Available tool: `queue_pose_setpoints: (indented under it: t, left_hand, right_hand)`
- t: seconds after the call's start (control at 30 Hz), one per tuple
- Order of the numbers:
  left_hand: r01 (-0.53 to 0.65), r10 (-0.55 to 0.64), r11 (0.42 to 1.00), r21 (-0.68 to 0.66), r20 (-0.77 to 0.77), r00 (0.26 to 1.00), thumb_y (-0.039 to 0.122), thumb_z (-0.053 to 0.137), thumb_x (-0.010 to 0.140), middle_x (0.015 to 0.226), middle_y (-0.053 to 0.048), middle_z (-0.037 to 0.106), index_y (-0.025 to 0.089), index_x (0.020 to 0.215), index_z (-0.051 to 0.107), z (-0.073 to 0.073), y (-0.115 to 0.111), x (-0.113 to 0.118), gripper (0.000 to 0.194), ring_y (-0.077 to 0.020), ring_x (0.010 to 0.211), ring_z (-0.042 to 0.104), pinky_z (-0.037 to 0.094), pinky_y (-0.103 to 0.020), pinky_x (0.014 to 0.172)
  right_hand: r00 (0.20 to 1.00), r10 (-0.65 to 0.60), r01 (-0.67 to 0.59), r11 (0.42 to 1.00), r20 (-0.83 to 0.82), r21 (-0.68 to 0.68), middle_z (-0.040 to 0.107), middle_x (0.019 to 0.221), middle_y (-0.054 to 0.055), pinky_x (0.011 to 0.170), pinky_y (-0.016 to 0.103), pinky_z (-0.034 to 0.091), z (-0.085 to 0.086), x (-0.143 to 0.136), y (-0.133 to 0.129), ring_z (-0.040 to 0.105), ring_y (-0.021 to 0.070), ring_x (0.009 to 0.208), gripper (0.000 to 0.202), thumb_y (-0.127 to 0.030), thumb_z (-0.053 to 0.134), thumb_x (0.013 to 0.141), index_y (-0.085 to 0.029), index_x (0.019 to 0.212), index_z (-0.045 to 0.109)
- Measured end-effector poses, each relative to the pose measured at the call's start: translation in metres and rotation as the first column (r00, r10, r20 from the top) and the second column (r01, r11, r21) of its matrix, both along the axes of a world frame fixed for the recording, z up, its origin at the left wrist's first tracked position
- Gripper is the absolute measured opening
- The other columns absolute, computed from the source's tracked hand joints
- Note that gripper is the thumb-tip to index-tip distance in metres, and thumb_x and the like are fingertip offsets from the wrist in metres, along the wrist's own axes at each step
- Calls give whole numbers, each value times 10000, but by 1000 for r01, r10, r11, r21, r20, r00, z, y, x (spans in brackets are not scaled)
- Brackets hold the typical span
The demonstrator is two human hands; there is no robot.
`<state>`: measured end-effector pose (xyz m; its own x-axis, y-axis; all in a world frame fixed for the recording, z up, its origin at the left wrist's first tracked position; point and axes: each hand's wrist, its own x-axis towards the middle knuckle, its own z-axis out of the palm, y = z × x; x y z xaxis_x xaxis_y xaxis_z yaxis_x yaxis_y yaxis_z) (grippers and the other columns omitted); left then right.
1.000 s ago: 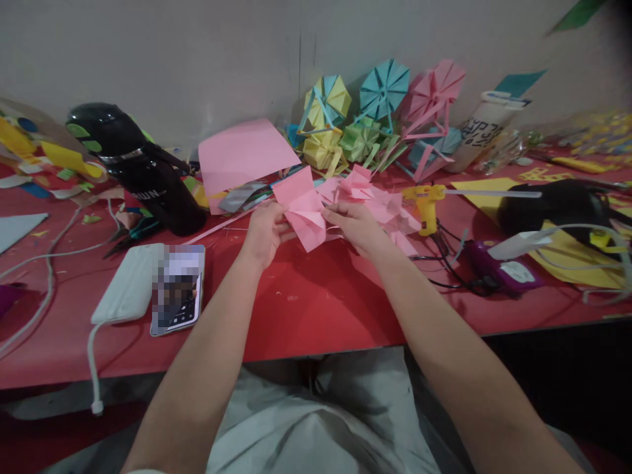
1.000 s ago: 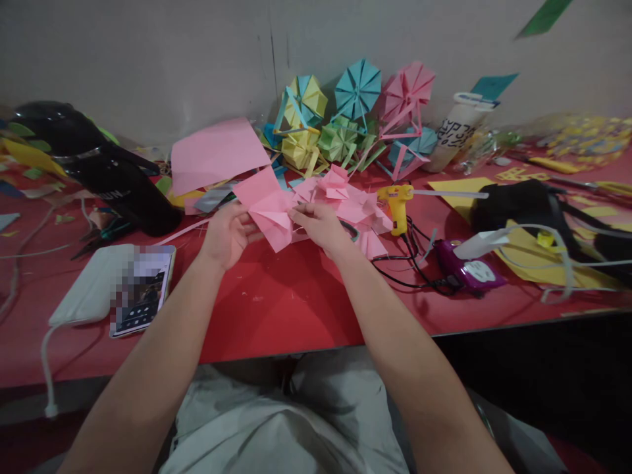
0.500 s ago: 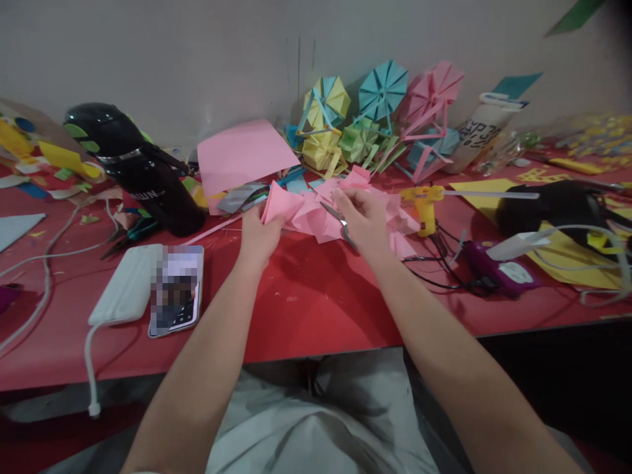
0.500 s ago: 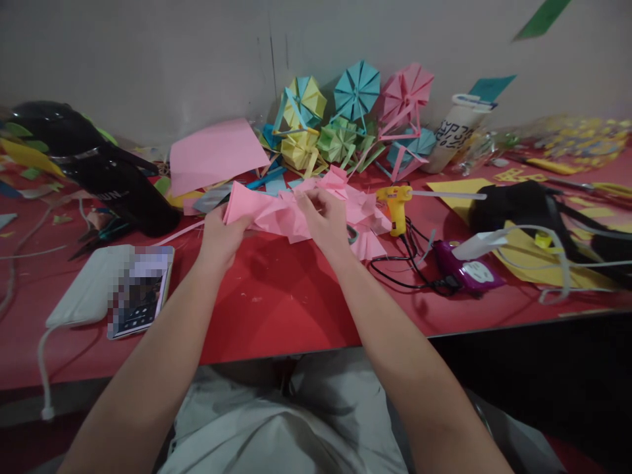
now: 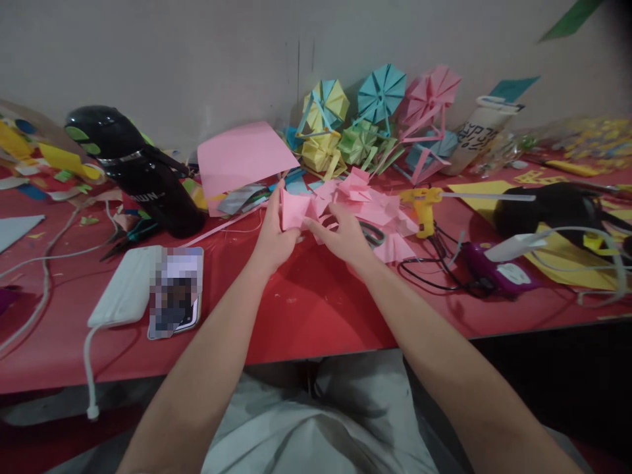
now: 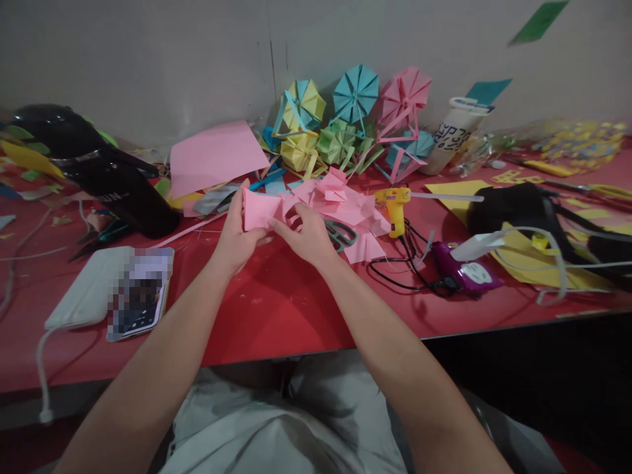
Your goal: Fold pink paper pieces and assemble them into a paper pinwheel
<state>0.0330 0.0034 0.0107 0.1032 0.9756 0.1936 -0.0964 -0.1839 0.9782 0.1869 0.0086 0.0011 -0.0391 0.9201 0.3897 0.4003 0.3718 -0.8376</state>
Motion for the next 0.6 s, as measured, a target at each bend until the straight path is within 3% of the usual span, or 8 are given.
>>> queue_pose_setpoints:
  t: [0.1, 0.17, 0.27, 0.33, 0.43, 0.6]
  left_hand:
    - [80, -73, 994, -69, 101, 992, 172, 711, 671, 1371, -37, 519, 405, 1361, 424, 7, -6, 2, 782, -280, 1122, 603, 587, -442, 822]
    - [122, -95, 983, -136, 189, 977, 331, 700, 735, 1307, -40, 565, 351, 1267, 494, 12, -9, 2, 571, -257, 1074, 624, 587, -405, 781]
    - [105, -48, 969, -225, 247, 968, 517, 614, 804, 1158, -69, 637, 238, 1056, 574, 17, -8, 3, 378, -225, 944, 652, 575, -352, 707]
    - [22, 35, 964, -264, 211, 977, 500, 642, 795, 1005, -66, 671, 206, 967, 586, 15, -4, 3, 345, -193, 826, 656, 552, -313, 662]
    - [-127, 162, 962, -243, 130, 978, 340, 740, 725, 812, -34, 675, 188, 958, 624, 8, 4, 1, 302, -161, 719, 644, 527, -292, 666]
    - [-132, 141, 977, -168, 45, 989, 267, 743, 658, 807, -46, 718, 155, 856, 736, -2, 11, -5, 228, -177, 781, 652, 517, -315, 755]
  right_hand:
    - [999, -48, 48, 998, -3, 32, 574, 721, 22, 564, 280, 420, -3, 4, 5, 535, 141, 629, 305, -458, 575, 868, -210, 716, 483]
    - [998, -63, 63, 997, 5, 46, 572, 708, 24, 589, 289, 423, -3, 6, 7, 536, 148, 642, 243, -381, 534, 887, -208, 720, 499]
    - [998, -69, 68, 996, 9, 60, 584, 700, 28, 607, 304, 421, 0, 9, 6, 542, 157, 645, 185, -319, 533, 874, -200, 732, 542]
    - [999, -51, 52, 997, -15, 62, 607, 713, 33, 600, 310, 421, 2, 9, 4, 549, 160, 637, 172, -313, 541, 866, -195, 746, 580]
    - [999, -5, 8, 998, -51, 56, 648, 755, 46, 617, 324, 446, 5, 8, 1, 574, 175, 664, 161, -317, 564, 852, -194, 770, 630]
    - [993, 105, -100, 992, -57, 72, 679, 859, 66, 685, 346, 487, 5, 8, -1, 600, 198, 764, 158, -350, 597, 847, -207, 831, 661]
